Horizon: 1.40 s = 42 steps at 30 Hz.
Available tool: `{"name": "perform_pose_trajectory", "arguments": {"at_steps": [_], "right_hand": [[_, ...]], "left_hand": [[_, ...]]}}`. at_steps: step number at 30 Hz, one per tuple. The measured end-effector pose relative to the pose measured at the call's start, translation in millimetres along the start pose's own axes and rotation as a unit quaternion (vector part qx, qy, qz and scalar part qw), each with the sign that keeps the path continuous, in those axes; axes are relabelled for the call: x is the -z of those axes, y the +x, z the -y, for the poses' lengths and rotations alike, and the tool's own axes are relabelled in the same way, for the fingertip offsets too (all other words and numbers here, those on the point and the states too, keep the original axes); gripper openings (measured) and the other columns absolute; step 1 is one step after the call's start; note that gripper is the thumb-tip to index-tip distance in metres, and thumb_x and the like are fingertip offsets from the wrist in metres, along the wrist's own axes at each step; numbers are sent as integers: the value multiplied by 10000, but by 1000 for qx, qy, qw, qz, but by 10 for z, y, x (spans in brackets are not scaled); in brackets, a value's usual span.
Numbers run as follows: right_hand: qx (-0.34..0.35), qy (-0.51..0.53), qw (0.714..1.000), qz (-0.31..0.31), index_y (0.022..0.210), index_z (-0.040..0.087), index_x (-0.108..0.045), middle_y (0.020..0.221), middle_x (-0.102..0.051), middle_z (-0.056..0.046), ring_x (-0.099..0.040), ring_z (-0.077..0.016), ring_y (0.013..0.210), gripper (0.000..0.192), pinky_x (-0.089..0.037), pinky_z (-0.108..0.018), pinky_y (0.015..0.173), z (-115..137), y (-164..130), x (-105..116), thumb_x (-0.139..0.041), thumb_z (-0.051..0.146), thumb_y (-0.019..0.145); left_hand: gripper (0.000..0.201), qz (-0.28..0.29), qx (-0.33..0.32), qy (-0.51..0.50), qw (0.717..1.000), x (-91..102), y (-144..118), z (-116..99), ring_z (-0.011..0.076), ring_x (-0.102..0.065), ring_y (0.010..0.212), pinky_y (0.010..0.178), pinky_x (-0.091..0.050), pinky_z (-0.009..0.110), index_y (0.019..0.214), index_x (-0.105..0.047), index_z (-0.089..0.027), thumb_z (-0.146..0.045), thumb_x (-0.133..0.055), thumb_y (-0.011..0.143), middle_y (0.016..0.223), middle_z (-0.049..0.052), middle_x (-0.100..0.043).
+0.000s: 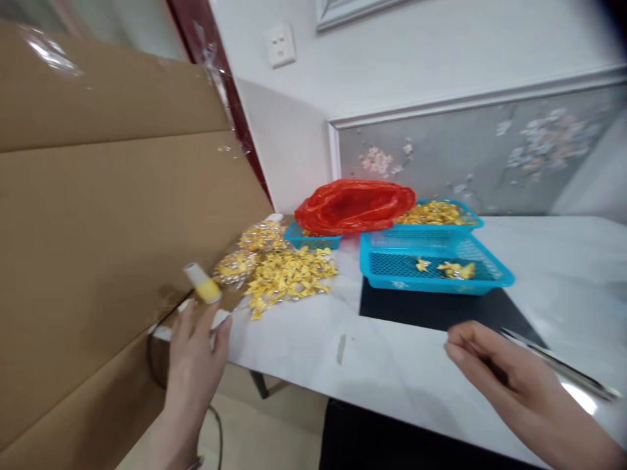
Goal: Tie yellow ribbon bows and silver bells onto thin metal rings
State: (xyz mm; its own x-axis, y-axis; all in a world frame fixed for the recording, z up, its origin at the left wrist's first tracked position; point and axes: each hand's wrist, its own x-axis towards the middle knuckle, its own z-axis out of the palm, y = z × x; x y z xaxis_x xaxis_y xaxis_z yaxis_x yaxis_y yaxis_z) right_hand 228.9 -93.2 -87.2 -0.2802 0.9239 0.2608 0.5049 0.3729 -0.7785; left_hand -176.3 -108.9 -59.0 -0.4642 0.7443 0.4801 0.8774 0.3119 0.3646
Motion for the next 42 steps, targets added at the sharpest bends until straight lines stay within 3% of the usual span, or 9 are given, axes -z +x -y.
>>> {"name": "perform_pose_trajectory", "arguments": {"at_steps": [3, 5, 8, 15, 24, 32, 35, 39, 42], "right_hand": [[-23, 37, 999, 9, 798, 227, -500, 601, -320, 65, -335, -119, 536, 296, -290, -240, 479, 299, 61, 207, -402, 428, 991], [-20, 54, 998, 15, 789, 219, -502, 603, -327, 67, -323, -111, 538, 277, -271, -241, 480, 460, 98, 314, -435, 402, 985], [0, 72, 997, 18, 779, 215, -492, 599, -350, 72, -329, -100, 538, 255, -266, -235, 480, 613, 123, 446, -471, 369, 980], [39, 89, 994, -41, 774, 214, -514, 602, -400, 75, -358, -88, 542, 199, -289, -215, 485, 700, 131, 660, -515, 296, 955], [49, 102, 992, -53, 787, 210, -505, 602, -376, 83, -344, -85, 545, 187, -286, -207, 488, 616, 131, 752, -515, 287, 957], [42, 102, 993, -53, 784, 212, -502, 601, -368, 82, -337, -87, 541, 195, -282, -206, 481, 591, 112, 757, -510, 300, 958], [43, 63, 995, -68, 782, 217, -496, 588, -379, 82, -354, -91, 527, 202, -291, -210, 481, 543, 109, 758, -501, 304, 964], [65, -14, 996, -63, 771, 211, -547, 676, -544, 42, -479, -103, 604, 214, -362, -217, 574, 395, 27, 654, -475, 236, 971], [84, -27, 996, -5, 714, 213, -547, 665, -571, 39, -528, -103, 607, 278, -386, -207, 580, 290, -121, 501, -467, 235, 980]], "left_hand": [[448, 44, -35, -151, 987, -98, -192, -514, 256, -543, 1293, 1047, -472, 380, 1311, -577, -241, -454, -383, 967, 1432, 67, -574], [445, 190, 34, -444, 875, -200, -416, -957, 302, -595, 1232, 991, -521, 401, 1213, -661, -224, -514, -532, 901, 1353, 75, -652], [346, 384, 119, -627, 668, -333, -750, -1582, 294, -478, 1347, 1084, -417, 370, 1078, -752, -204, -451, -672, 848, 1364, 86, -651], [442, 577, 216, -666, 420, -333, -1039, -2132, 297, -678, 1108, 799, -585, 349, 993, -768, -110, -429, -463, 978, 1105, 173, -772], [230, 547, 233, -661, 459, -251, -1117, -2242, 145, -731, 696, 585, -575, 164, 835, -799, -100, -300, -836, 730, 813, 97, -799], [164, 531, 220, -680, 456, -339, -1136, -2257, 34, -572, 500, 474, -468, 98, 648, -735, -108, -203, -839, 731, 607, 5, -681], [215, 517, 209, -704, 440, -299, -1102, -2210, 78, -610, 599, 520, -497, 145, 604, -693, -159, -254, -864, 693, 663, -2, -693], [227, 469, 204, -761, 399, -169, -1012, -2086, 198, -634, 1091, 833, -564, 314, 607, -678, -243, -332, -885, 636, 1011, -32, -750], [171, 420, 112, -758, 487, -111, -958, -1992, 177, -670, 990, 867, -550, 339, 663, -716, -313, -448, -807, 715, 901, -58, -732]]}}
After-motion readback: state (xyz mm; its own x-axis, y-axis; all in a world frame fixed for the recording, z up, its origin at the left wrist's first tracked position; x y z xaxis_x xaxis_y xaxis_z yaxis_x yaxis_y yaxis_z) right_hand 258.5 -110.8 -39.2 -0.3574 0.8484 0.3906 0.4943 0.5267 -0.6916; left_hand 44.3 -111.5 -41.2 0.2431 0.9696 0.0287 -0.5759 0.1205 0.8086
